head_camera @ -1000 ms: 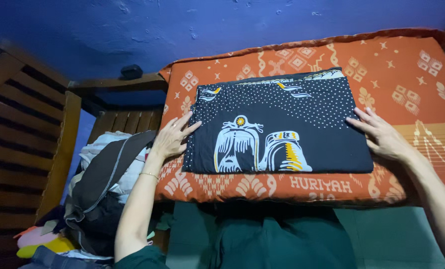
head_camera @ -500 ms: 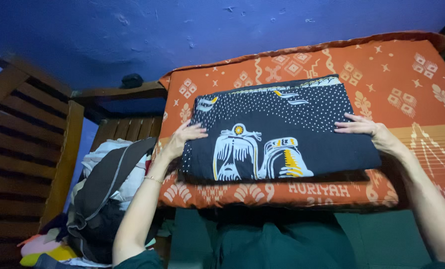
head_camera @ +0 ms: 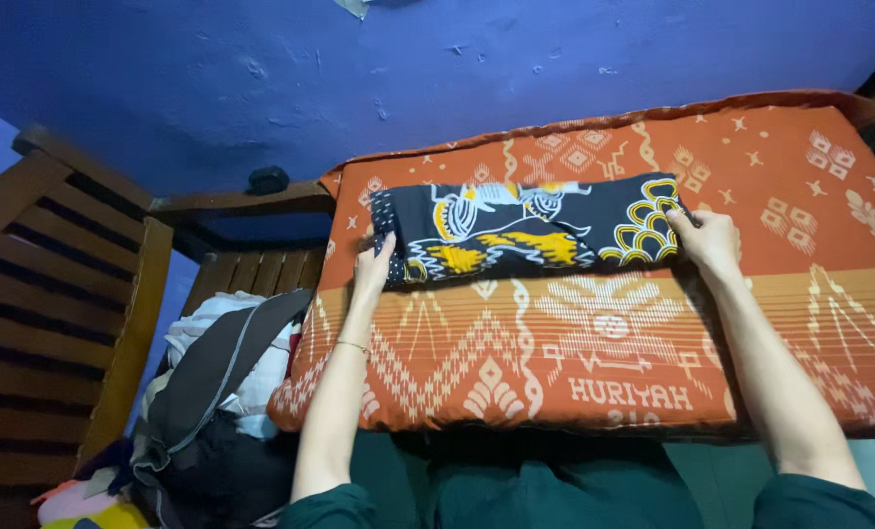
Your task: The person folds a large patterned fabric on a bed, smoothing it out and folding it into a compact rectangle. They then pick up a dark-colored pair of pants from a pile of clothes, lay them flat on the bed, and fold them neatly.
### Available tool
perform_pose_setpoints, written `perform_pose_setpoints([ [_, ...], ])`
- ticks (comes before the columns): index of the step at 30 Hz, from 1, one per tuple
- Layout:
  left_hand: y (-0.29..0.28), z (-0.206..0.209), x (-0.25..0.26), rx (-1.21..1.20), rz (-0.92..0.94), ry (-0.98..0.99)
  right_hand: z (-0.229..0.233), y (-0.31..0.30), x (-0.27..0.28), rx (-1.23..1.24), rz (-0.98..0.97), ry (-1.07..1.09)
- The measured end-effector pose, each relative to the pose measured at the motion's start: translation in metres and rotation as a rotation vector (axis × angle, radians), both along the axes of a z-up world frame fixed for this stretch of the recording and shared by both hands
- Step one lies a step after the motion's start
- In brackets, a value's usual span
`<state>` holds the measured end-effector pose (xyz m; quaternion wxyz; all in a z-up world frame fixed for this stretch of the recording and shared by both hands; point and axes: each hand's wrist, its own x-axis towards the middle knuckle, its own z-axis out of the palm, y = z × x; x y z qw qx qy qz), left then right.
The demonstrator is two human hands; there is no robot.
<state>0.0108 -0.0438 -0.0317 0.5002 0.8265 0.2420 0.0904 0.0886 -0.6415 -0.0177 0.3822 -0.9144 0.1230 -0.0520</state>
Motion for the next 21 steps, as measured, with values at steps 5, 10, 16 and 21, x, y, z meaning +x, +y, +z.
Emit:
perform_pose_setpoints([
  [5, -0.055, 0.044, -0.023, 0.259, 0.162, -0.107, 0.017, 0.026, -0.017, -0.184, -0.052, -0.209],
  [10, -0.069, 0.039, -0.032, 0.466, 0.208, -0.293, 0.020, 0.036, -0.032, -0.146, -0.025, -0.366],
  [16, -0.068, 0.034, -0.062, 0.716, 0.165, -0.319, 0.021, 0.013, -0.050, -0.231, -0.070, -0.305],
  [21, -0.052, 0.039, -0.071, 0.543, 0.247, -0.457, 0.018, 0.009, -0.061, -0.369, -0.041, -0.470],
])
